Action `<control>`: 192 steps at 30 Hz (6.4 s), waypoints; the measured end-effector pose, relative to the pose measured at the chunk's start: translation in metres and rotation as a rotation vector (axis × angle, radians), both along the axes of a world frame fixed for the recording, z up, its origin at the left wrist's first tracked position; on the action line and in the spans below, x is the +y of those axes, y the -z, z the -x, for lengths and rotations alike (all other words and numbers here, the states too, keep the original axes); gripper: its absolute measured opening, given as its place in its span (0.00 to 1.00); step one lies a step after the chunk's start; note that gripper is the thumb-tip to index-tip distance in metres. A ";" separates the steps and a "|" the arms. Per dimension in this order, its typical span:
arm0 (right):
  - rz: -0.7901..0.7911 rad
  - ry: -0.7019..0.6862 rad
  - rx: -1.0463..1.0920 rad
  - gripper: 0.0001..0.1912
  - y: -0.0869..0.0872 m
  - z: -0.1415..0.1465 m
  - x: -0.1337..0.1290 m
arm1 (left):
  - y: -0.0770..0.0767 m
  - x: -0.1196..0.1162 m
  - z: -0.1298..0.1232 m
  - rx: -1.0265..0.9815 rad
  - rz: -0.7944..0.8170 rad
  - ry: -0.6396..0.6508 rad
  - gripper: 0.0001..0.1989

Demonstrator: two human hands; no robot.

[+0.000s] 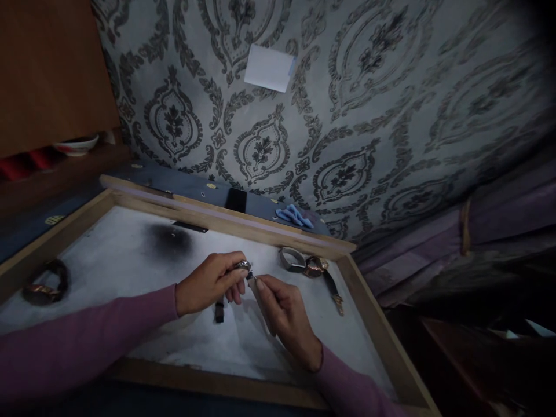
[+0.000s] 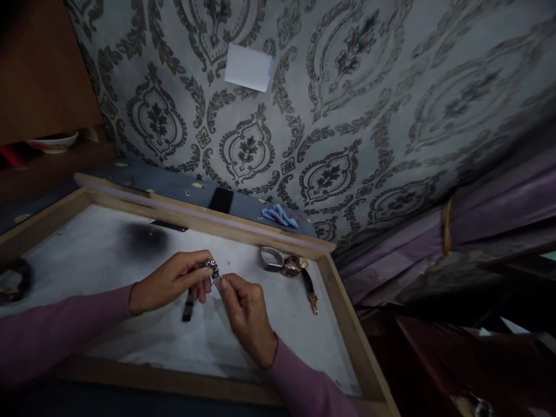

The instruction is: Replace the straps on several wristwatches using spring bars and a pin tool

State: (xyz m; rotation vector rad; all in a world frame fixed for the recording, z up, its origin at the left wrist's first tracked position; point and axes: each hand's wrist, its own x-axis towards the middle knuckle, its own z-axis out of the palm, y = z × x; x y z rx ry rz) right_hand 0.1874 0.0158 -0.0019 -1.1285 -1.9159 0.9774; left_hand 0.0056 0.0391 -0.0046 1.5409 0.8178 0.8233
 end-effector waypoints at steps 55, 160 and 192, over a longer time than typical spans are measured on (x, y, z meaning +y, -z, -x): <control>-0.285 -0.029 -0.226 0.18 0.002 -0.008 0.000 | 0.001 0.002 0.000 -0.187 0.198 0.083 0.17; -0.400 0.137 -0.242 0.13 0.011 0.008 -0.002 | -0.012 -0.003 -0.002 0.182 -0.092 -0.099 0.19; -0.283 0.043 -0.197 0.15 0.003 0.000 0.005 | -0.008 -0.004 0.000 0.049 -0.056 -0.055 0.19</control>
